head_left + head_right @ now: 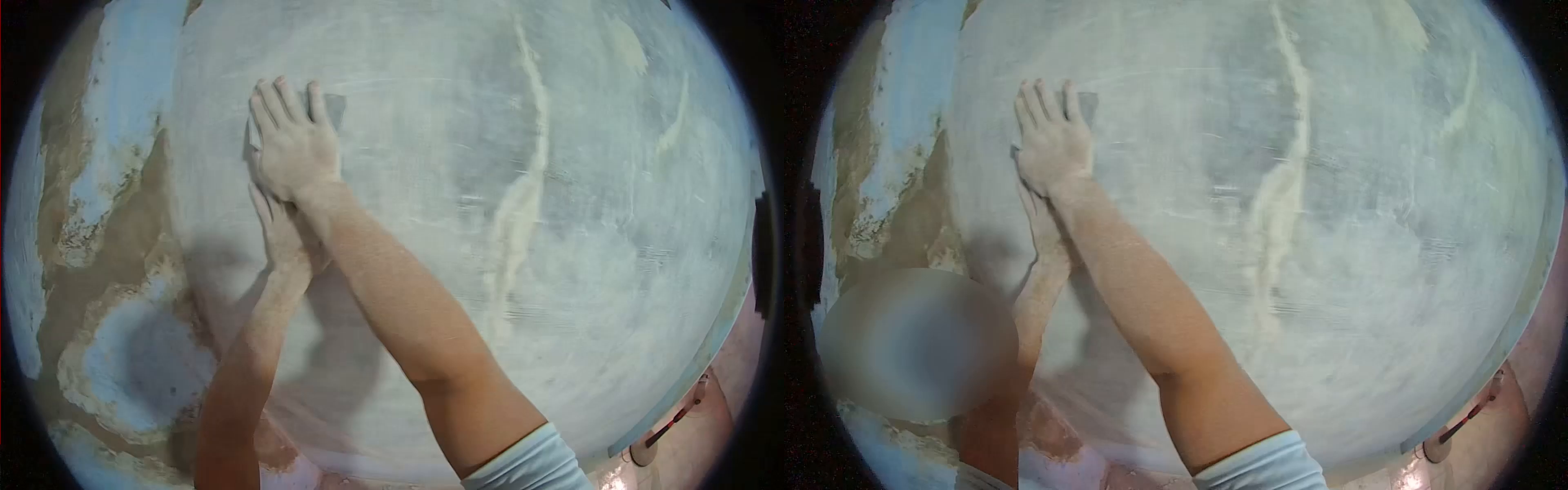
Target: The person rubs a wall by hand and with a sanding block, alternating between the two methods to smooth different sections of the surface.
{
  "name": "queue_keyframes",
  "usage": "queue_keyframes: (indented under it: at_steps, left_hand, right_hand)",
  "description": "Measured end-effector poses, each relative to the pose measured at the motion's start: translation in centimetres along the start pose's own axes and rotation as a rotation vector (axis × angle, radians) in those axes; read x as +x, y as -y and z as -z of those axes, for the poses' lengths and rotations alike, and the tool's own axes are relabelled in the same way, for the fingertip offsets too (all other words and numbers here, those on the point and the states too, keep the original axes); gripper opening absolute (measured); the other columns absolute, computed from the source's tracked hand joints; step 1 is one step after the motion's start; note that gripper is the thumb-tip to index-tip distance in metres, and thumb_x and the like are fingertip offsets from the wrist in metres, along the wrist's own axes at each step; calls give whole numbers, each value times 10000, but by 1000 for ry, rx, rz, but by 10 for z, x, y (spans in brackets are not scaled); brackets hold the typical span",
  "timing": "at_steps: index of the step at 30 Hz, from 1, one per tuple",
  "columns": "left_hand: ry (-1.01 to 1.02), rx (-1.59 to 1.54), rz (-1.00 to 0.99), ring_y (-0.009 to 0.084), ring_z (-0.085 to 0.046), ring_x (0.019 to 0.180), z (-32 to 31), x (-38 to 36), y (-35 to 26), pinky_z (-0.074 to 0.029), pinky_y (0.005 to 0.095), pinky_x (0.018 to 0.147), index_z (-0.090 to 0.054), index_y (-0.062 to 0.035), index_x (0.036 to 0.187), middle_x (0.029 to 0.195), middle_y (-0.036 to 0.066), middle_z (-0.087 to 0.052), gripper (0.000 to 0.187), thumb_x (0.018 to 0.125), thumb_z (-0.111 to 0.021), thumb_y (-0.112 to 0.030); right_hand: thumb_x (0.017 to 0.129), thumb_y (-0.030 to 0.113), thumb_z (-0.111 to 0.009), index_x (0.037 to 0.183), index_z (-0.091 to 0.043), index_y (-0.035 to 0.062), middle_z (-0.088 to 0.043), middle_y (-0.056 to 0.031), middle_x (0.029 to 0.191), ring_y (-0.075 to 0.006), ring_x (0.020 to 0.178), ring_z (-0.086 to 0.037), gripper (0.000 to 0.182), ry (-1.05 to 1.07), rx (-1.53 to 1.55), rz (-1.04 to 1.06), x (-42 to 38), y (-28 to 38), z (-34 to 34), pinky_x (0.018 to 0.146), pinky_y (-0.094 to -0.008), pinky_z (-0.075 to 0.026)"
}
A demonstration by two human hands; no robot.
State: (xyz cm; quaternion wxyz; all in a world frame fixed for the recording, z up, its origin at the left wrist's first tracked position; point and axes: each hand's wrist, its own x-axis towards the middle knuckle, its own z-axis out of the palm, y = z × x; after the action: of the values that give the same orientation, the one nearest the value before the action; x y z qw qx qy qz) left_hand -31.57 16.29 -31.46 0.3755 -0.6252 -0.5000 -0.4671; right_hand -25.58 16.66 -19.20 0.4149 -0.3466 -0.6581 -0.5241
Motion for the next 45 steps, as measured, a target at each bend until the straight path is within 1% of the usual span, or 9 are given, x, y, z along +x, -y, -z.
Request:
queue_keyframes:
  at_steps: [7, 11, 13, 15, 17, 23, 32, 35, 45]
  left_hand:
    - [110, 77, -152, 465, -144, 1631, 22, 19, -202, -65, 659, 1319, -202, 5, 1699, 1754, 289, -176, 1001, 1020, -501, -666]
    - [14, -72, -303, 461, -202, 1619, 24, 22, -309, -60, 660, 1320, -427, 9, 1623, 1680, 282, -375, 845, 1016, -545, -568]
    - [177, -26, -351, 458, -200, 1623, 33, 27, -365, -32, 652, 1325, -552, -3, 1550, 1644, 281, -443, 711, 1022, -551, -480]
    - [53, 164, -368, 459, -184, 1631, 30, 26, -421, -4, 630, 1331, -593, -26, 1528, 1658, 279, -435, 640, 1033, -538, -428]
    - [151, -18, -509, 490, -142, 1629, 51, 30, -466, -11, 608, 1342, -441, 89, 1585, 1693, 341, -314, 722, 1032, -524, -368]
    - [52, -75, -639, 454, -149, 1644, 53, 29, -562, 17, 588, 1343, -793, -75, 1290, 1663, 246, -456, 484, 1024, -553, -400]
    - [34, -292, -739, 384, -211, 1639, 37, 35, -540, -44, 552, 1355, -799, -127, 1289, 1623, 192, -518, 556, 888, -729, -506]
    - [-92, -341, -699, 355, -271, 1622, 37, 26, -499, -65, 564, 1350, -819, -142, 1247, 1588, 155, -566, 537, 865, -755, -514]
    - [213, -110, -419, 321, -269, 1625, 37, 16, -239, -4, 571, 1344, -741, -170, 1396, 1562, 144, -593, 595, 929, -701, -537]
  right_hand:
    - [1056, 377, -526, 1703, -306, 129, -259, -62, 1792, -261, 1662, -200, 727, -62, -42, -142, -84, -168, 91, 1345, -604, -113]
    - [1052, 317, -474, 1711, -296, 136, -234, -60, 1803, -280, 1667, -187, 706, -73, -71, -217, -132, -268, 149, 1346, -611, -86]
    - [1074, 347, -429, 1722, -262, 132, -216, -64, 1809, -276, 1674, -163, 703, -47, -174, -264, -159, -318, 180, 1352, -598, -59]
    - [1059, 307, -409, 1723, -273, 148, -209, -62, 1812, -287, 1676, -155, 696, -82, -229, -286, -185, -366, 205, 1351, -598, -52]
    - [1073, 324, -380, 1722, -286, 154, -206, -63, 1813, -299, 1676, -152, 677, -41, -234, -343, -212, -410, 234, 1348, -598, -42]
    - [1096, 290, -352, 1727, -280, 164, -200, -64, 1815, -313, 1679, -127, 648, -75, -207, -496, -265, -488, 285, 1342, -599, -47]
    - [1146, 365, -356, 1751, -200, 221, -91, -70, 1837, -305, 1691, -51, 642, -74, -244, -586, -284, -506, 259, 1300, -664, 18]
    - [1139, 334, -361, 1754, -184, 207, -95, -71, 1837, -303, 1692, -44, 652, -44, -225, -495, -258, -454, 265, 1298, -666, 24]
    - [1132, 406, -386, 1745, -187, 211, -113, -49, 1828, -288, 1685, -80, 673, 115, -378, -140, -118, -227, 142, 1324, -682, -32]
